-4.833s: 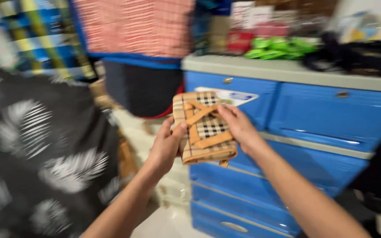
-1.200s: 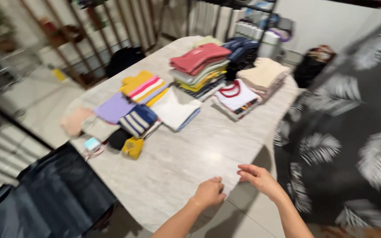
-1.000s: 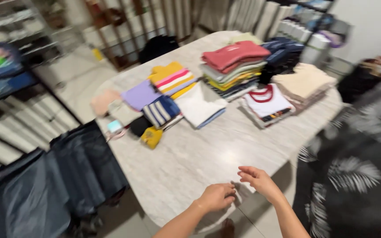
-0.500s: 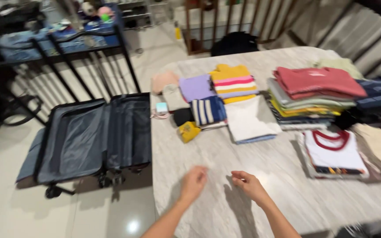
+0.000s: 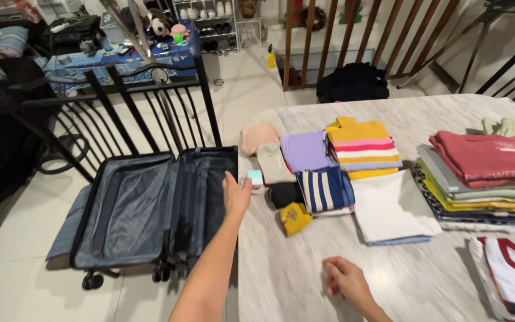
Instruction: Pack personal items and clothes from a table into a drawer or suitcase.
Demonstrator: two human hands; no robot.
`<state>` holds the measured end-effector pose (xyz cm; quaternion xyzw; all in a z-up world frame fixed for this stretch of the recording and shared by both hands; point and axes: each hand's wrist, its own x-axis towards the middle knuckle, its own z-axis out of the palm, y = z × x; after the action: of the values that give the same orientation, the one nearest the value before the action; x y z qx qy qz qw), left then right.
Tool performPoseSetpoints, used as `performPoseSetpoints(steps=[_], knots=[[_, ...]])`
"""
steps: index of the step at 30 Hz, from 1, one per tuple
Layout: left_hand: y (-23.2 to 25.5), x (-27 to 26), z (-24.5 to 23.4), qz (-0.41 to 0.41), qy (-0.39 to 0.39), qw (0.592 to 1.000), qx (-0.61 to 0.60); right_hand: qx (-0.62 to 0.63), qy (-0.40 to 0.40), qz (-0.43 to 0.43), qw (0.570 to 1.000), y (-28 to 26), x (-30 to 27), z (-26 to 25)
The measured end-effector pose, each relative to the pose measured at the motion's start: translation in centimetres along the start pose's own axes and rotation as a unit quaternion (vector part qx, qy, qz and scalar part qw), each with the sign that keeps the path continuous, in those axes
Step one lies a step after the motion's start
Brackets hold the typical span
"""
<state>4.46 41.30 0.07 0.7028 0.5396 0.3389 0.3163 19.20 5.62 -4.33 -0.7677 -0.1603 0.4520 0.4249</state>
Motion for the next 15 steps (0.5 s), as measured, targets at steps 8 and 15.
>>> performPoseSetpoints(steps=[8, 15], knots=[[-1.9, 7.2, 6.2, -0.020, -0.181, 0.974, 0.137, 0.018, 0.039, 0.022, 0.999, -0.7, 0.3, 0.4], [1.8, 4.8, 2.0, -0.024, -0.246, 0.942, 0.226, -0.003, 0.039, 0.066, 0.997, -3.0, -1.1, 0.5]])
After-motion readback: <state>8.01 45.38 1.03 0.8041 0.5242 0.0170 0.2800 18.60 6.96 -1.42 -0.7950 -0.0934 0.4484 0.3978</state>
